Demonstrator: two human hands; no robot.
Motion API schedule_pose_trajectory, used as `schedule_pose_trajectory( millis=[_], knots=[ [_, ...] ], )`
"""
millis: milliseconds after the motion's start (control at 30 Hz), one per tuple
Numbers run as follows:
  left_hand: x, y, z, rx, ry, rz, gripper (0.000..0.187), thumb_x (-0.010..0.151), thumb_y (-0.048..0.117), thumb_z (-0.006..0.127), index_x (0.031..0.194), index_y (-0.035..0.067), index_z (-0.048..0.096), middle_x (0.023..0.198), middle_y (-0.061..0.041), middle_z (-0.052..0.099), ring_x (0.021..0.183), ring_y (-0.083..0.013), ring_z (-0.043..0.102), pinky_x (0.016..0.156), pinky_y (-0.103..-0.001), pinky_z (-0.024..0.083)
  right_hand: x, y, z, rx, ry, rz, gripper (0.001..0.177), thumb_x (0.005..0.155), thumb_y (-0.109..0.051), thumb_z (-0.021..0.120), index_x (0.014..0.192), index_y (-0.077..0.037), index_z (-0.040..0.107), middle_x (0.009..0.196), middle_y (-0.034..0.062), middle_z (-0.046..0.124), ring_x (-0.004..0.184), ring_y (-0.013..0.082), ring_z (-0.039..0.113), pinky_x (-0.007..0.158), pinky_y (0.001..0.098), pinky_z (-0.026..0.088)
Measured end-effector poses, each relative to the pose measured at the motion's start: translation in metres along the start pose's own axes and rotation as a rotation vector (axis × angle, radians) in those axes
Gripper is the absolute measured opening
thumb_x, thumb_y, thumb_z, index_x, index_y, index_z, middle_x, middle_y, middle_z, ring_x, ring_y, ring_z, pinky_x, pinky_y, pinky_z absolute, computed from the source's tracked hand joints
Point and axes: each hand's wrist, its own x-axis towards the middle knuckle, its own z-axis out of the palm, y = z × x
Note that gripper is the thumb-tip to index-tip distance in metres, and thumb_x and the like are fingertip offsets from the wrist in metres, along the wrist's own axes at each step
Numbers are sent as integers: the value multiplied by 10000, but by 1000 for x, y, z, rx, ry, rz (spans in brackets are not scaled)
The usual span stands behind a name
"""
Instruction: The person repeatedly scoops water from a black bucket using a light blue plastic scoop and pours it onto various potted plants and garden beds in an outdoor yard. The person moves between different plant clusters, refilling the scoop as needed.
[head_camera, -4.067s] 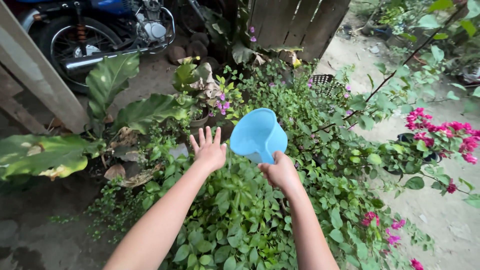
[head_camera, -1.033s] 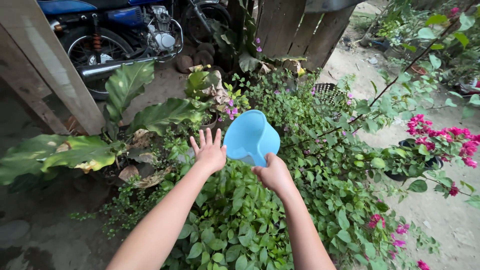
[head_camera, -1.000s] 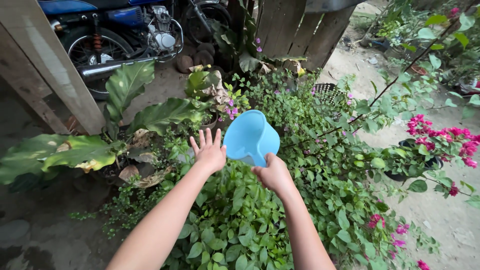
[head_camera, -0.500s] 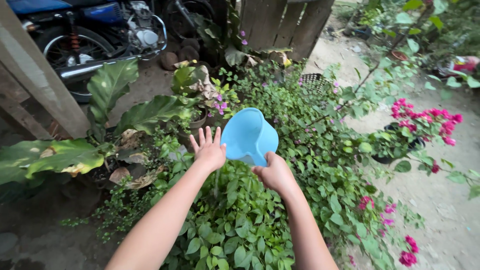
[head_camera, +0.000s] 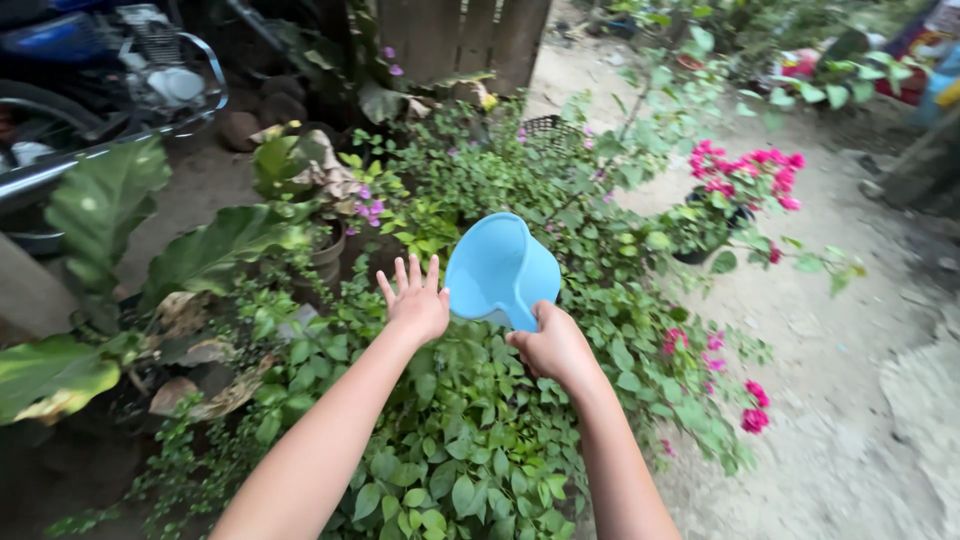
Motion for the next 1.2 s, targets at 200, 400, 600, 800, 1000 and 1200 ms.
schedule_pose_trajectory(
  millis=[200, 400, 600, 800, 1000, 1200],
  knots=[
    [-3, 29, 8, 22, -34, 82, 649, 1084, 412, 272, 1673, 216, 82, 1734, -162, 26, 1590, -372, -75, 1193, -651, -186, -15, 20, -15, -7, 65, 79, 214, 812, -168, 699, 935, -5, 635, 575, 103, 665, 434, 194, 649, 431, 302, 516],
    [-9, 54, 14, 15, -69, 160, 650, 1086, 415, 271, 1672, 209, 79, 1732, -169, 30, 1591, -376, -66, 1210, -636, -168, -32, 38, -23, 4, 108, 158, 216, 815, -193, 695, 955, -34, 650, 547, 71, 654, 428, 194, 647, 470, 299, 517],
    [-2, 80, 32, 15, -105, 229, 655, 1084, 421, 267, 1673, 216, 67, 1732, -166, 7, 1588, -373, -83, 1208, -627, -176, -46, 49, -37, -4, 159, 204, 223, 804, -188, 702, 947, -25, 648, 554, 69, 649, 445, 191, 651, 501, 300, 517],
    [-10, 104, 32, 5, -117, 298, 651, 1084, 409, 268, 1673, 201, 84, 1731, -175, 26, 1589, -381, -69, 1200, -631, -186, -46, 77, -47, -41, 213, 249, 249, 789, -239, 728, 952, -63, 661, 571, 63, 684, 483, 209, 698, 558, 321, 547],
    [-9, 120, 39, 36, -130, 325, 654, 1085, 434, 269, 1673, 217, 80, 1731, -170, 25, 1587, -382, -69, 1197, -647, -178, -65, 78, -50, -70, 229, 280, 272, 799, -270, 726, 941, -45, 666, 618, 101, 705, 642, 291, 748, 653, 394, 558],
    [-13, 136, 40, 12, -161, 359, 650, 1086, 415, 270, 1674, 211, 80, 1732, -171, 31, 1589, -381, -73, 1200, -644, -175, -68, 91, -52, 9, 264, 310, 232, 792, -211, 707, 944, -42, 658, 575, 76, 681, 442, 218, 671, 503, 322, 554]
  ],
)
